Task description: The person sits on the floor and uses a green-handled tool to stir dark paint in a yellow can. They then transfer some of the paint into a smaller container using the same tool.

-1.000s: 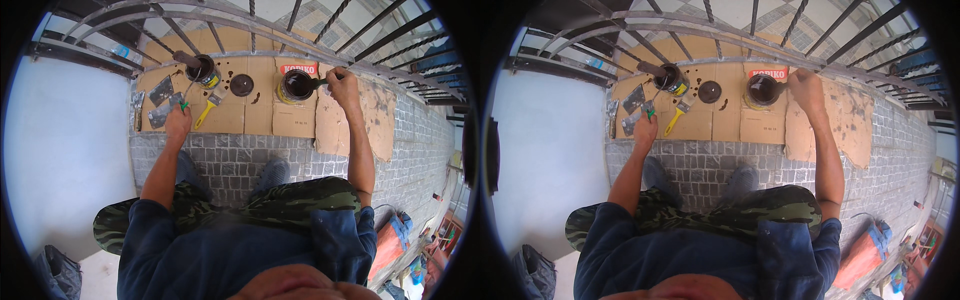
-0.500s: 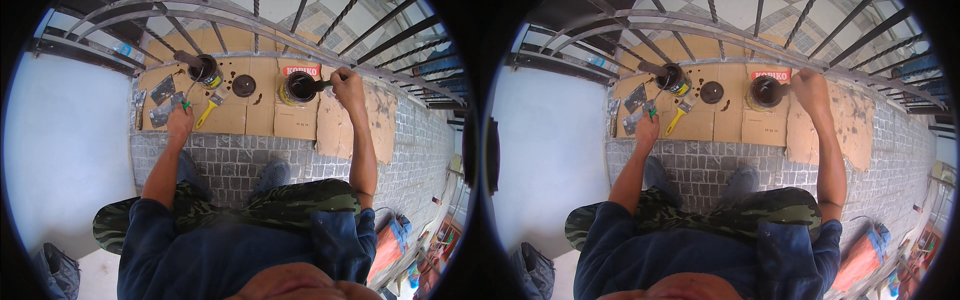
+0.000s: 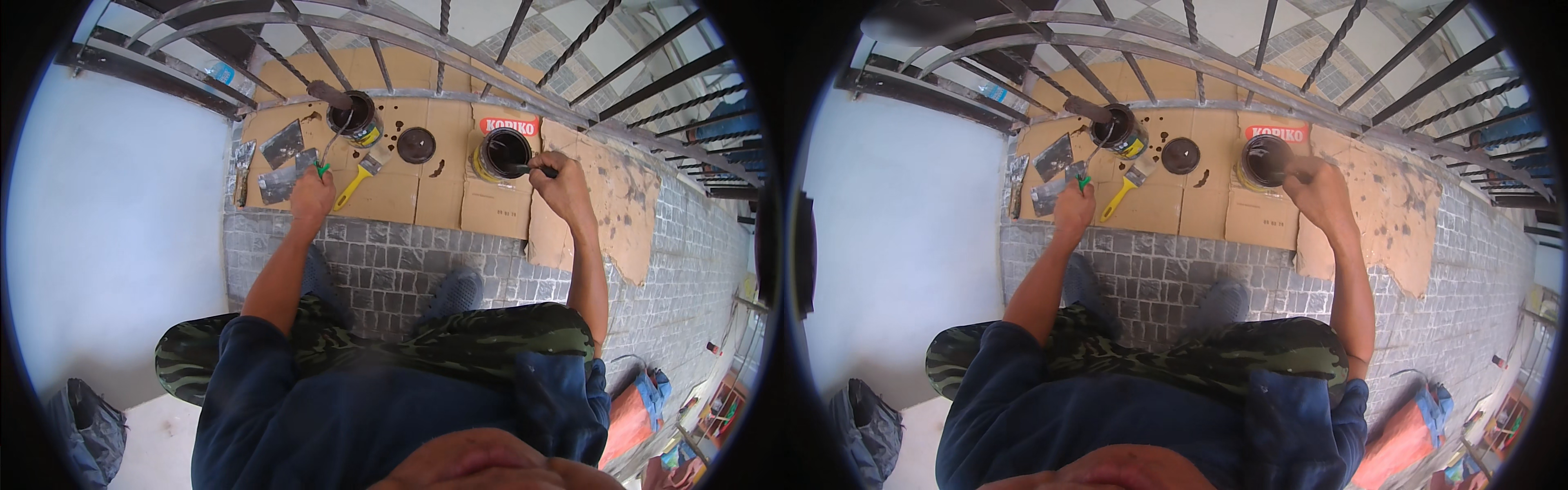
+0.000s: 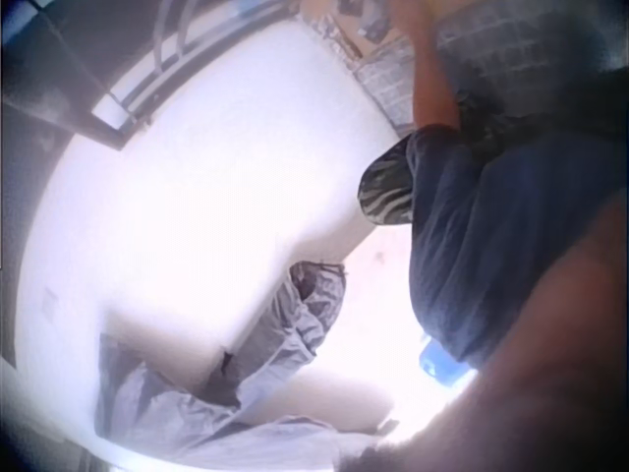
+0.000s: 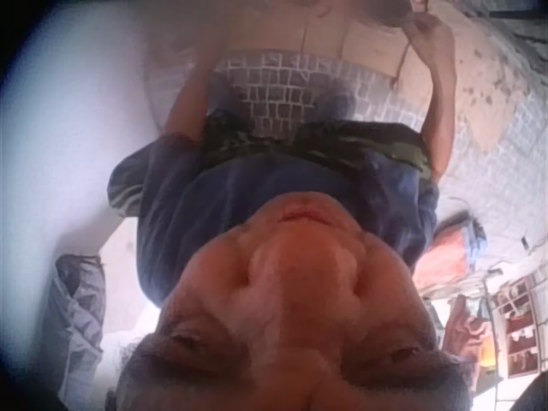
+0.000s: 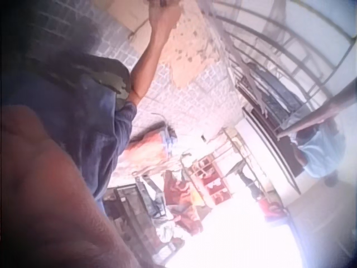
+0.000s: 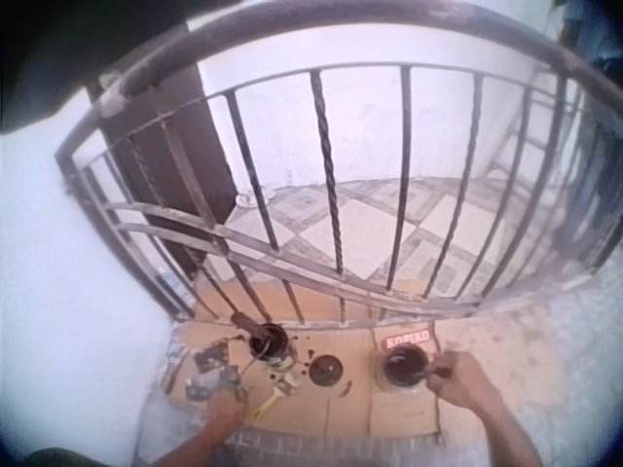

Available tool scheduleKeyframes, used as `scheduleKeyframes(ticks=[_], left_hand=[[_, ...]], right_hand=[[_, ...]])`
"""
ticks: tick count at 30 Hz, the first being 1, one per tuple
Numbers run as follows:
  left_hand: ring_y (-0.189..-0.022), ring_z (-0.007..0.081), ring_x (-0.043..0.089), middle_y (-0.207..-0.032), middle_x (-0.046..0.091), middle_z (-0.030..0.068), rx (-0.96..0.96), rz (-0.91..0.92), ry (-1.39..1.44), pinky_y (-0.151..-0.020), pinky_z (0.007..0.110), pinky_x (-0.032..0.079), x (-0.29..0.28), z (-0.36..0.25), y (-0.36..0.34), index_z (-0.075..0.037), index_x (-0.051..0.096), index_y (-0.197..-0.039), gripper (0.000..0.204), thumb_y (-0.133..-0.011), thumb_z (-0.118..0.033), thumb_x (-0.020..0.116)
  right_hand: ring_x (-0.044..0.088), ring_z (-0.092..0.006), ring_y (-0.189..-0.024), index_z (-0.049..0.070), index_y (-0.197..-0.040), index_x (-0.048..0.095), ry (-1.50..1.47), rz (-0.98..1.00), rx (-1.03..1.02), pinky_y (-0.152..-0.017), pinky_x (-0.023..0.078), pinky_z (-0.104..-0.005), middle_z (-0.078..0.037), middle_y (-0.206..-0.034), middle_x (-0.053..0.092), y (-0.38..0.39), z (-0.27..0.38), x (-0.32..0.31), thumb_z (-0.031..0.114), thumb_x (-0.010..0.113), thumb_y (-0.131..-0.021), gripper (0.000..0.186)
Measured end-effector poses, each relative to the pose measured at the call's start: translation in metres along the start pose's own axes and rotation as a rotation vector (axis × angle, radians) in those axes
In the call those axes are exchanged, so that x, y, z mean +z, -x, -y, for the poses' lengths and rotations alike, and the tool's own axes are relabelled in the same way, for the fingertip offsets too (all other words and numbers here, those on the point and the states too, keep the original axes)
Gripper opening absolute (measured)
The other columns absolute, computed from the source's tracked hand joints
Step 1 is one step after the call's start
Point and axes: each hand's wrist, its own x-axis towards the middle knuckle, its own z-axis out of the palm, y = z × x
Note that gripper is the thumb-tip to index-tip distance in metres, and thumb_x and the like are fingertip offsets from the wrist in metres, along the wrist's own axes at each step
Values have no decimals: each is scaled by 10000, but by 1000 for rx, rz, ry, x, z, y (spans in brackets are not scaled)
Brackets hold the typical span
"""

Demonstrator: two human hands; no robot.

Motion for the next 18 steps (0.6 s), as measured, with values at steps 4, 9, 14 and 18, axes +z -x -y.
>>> scheduleKeyframes(ticks=[4, 9, 14, 18], left_hand=[[-952, 514, 666, -984, 694, 322, 9, 15, 5, -874, 592, 511, 0, 0, -1, -6, 635, -1098, 411, -969, -378, 516], [-955, 514, 667, -981, 695, 321, 3, 5, 18, -881, 587, 512, -2, 2, 3, -7, 631, -1112, 416, -964, -382, 526], [-954, 512, 667, -982, 700, 309, -2, 7, 17, -878, 586, 512, -5, 2, 4, -15, 631, -1117, 411, -955, -384, 548], [-948, 512, 667, -978, 703, 302, 13, -2, 7, -871, 584, 513, -11, 3, 5, -31, 632, -1103, 404, -951, -398, 560]], right_hand=[[725, -266, -867, -9, -971, 756, -59, 13, 96, -804, 541, -348, -161, -925, 751, 6, 4, -20, 94, 656, -784, 236], [714, -222, -816, -12, -948, 756, -96, -10, 139, -772, 537, -328, -148, -887, 743, 4, 9, -12, 85, 651, -787, 215], [699, -206, -777, -16, -931, 751, -24, -3, 82, -753, 530, -321, -137, -856, 734, 6, 9, -13, 98, 658, -787, 206], [692, -196, -777, -13, -936, 747, -29, -5, 106, -746, 525, -317, -133, -860, 731, 4, 8, -26, 97, 657, -786, 207]])
